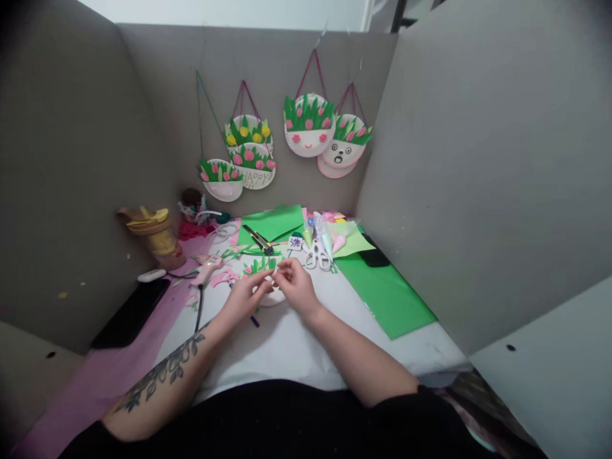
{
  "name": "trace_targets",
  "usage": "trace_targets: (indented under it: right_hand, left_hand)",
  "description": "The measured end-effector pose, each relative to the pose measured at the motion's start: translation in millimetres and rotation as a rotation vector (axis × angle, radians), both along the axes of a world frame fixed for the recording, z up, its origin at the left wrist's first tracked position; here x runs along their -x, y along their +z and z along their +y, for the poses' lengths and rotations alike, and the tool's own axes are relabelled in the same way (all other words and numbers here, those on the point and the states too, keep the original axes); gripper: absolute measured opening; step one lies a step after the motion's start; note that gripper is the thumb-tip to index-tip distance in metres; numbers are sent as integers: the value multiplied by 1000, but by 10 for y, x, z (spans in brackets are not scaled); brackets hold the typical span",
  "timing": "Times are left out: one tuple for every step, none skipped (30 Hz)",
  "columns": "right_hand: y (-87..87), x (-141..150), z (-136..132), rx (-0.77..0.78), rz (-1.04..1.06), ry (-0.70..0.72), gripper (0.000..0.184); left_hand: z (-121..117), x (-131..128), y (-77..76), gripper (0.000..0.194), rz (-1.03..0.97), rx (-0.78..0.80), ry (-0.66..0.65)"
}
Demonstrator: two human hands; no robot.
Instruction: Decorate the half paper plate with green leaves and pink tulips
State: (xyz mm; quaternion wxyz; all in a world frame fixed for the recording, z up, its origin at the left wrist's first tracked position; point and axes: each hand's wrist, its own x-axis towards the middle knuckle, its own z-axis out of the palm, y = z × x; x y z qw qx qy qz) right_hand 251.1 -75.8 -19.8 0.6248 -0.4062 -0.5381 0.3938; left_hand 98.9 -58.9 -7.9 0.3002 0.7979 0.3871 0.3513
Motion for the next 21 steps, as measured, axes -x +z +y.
trace_targets:
  right_hand:
    - [-3,-13,1,-16,-34,-32,28]
    - [-7,-23,4,-31,-68,-69,27]
    - [-10,-32,8,-44,-102,-106,25]
    - [-12,-39,13,-53,-139,-141,23]
    - [-13,-43,18,-60,-180,-171,21]
    - [-10,-44,21,-66,-222,-199,18]
    - [-6,-44,23,-73,-262,-222,16]
    - [0,-42,22,-80,-293,-241,14]
    - [6,-38,19,-86,-315,-256,13]
    - [13,-34,15,-90,-326,-268,12]
    - [20,-29,10,-91,-330,-277,12]
    - [26,-26,5,-90,-330,-285,12]
    - [30,-24,0,-88,-330,-292,12]
    - [33,-23,-3,-84,-329,-299,11]
    - [35,-24,-5,-79,-327,-303,11]
    - [35,-25,-6,-74,-324,-307,11]
    - [36,-28,-5,-69,-319,-310,11]
    - [36,-31,-4,-62,-313,-311,12]
    - [37,-33,-3,-54,-304,-308,12]
    - [38,-35,-1,-44,-294,-301,12]
    - [39,-36,0,-33,-284,-291,12]
  left_hand:
    - [9,6,-11,29,2,-39,21]
    - [16,12,-21,27,8,-93,43]
    - [20,16,-31,25,20,-159,63]
    - [21,19,-38,24,39,-233,80]
    - [19,21,-43,23,65,-309,94]
    - [16,22,-47,22,99,-381,107]
    - [13,24,-50,22,140,-447,117]
    - [10,25,-51,22,183,-505,126]
    - [8,26,-52,22,226,-557,135]
    - [7,28,-52,22,264,-603,144]
    - [7,30,-53,21,296,-642,150]
    - [9,33,-54,21,322,-676,153]
    - [12,35,-55,20,344,-703,152]
    - [14,37,-56,20,362,-727,149]
    - [17,38,-58,20,376,-749,145]
    - [20,39,-59,20,386,-769,142]
    - [22,39,-60,21,393,-787,141]
    - [24,40,-61,21,395,-802,141]
    - [25,40,-61,21,397,-813,141]
    - [26,41,-61,21,401,-818,140]
    - [26,42,-60,20,407,-817,139]
